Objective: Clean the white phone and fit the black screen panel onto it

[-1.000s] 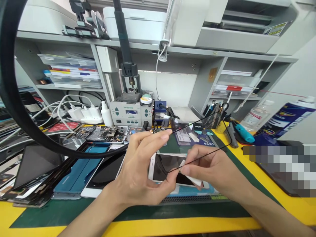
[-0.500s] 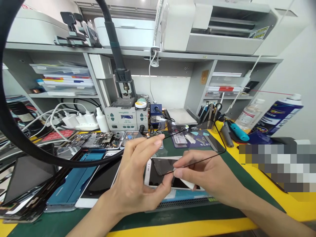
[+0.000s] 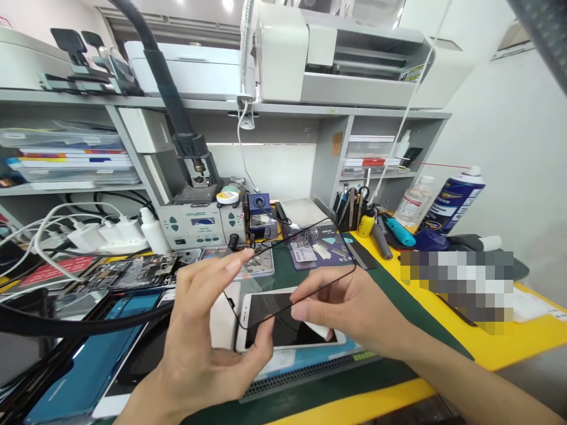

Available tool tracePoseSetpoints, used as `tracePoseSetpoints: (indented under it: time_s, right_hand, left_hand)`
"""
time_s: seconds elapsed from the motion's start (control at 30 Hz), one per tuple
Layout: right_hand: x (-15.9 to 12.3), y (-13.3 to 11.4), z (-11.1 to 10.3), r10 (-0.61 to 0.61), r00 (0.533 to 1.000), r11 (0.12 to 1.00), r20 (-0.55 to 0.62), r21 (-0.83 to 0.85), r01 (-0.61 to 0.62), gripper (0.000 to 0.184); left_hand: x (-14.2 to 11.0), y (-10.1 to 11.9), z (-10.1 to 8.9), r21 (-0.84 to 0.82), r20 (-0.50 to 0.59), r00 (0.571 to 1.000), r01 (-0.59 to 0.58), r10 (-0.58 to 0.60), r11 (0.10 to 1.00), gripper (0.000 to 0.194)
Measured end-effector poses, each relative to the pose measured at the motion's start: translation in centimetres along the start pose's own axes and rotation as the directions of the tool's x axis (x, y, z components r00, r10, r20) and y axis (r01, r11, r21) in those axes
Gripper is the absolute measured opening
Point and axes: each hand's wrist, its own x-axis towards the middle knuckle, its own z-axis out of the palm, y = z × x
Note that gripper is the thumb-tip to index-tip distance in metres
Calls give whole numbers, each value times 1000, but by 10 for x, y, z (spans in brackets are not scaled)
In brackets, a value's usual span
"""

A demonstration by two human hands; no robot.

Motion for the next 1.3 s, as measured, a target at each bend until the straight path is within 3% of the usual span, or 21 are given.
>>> tracePoseSetpoints:
  time_s: [0.37,0.47,0.6,0.87,1.07,1.3]
  right_hand:
    - [-2,3,2,-60,998,997,-8,-40,59,20]
    - [-1,-1,0,-19,1000,998,5,-65,19,23]
    - [-3,-13,-17,76,996,995,48,-75,-72,35]
    - [-7,-31,-52,20,997,990,70,137,-30,29]
    - [-5,-30,-48,49,995,978,87,196,-66,30]
    - [-4,-29,-46,16,998,984,59,178,-26,21]
  left_hand:
    - [-2,-3,1,16,15,999,28,-28,999,105]
    - [-2,-3,1,31,38,999,26,-27,999,103]
    - [-1,-7,-1,-12,-2,999,43,-43,999,100]
    - [1,-10,-4,-24,-60,997,52,-54,998,93]
    - [0,-9,-2,-58,-52,996,68,-71,996,90]
    - [-1,-9,-1,-32,-27,997,68,-69,997,93]
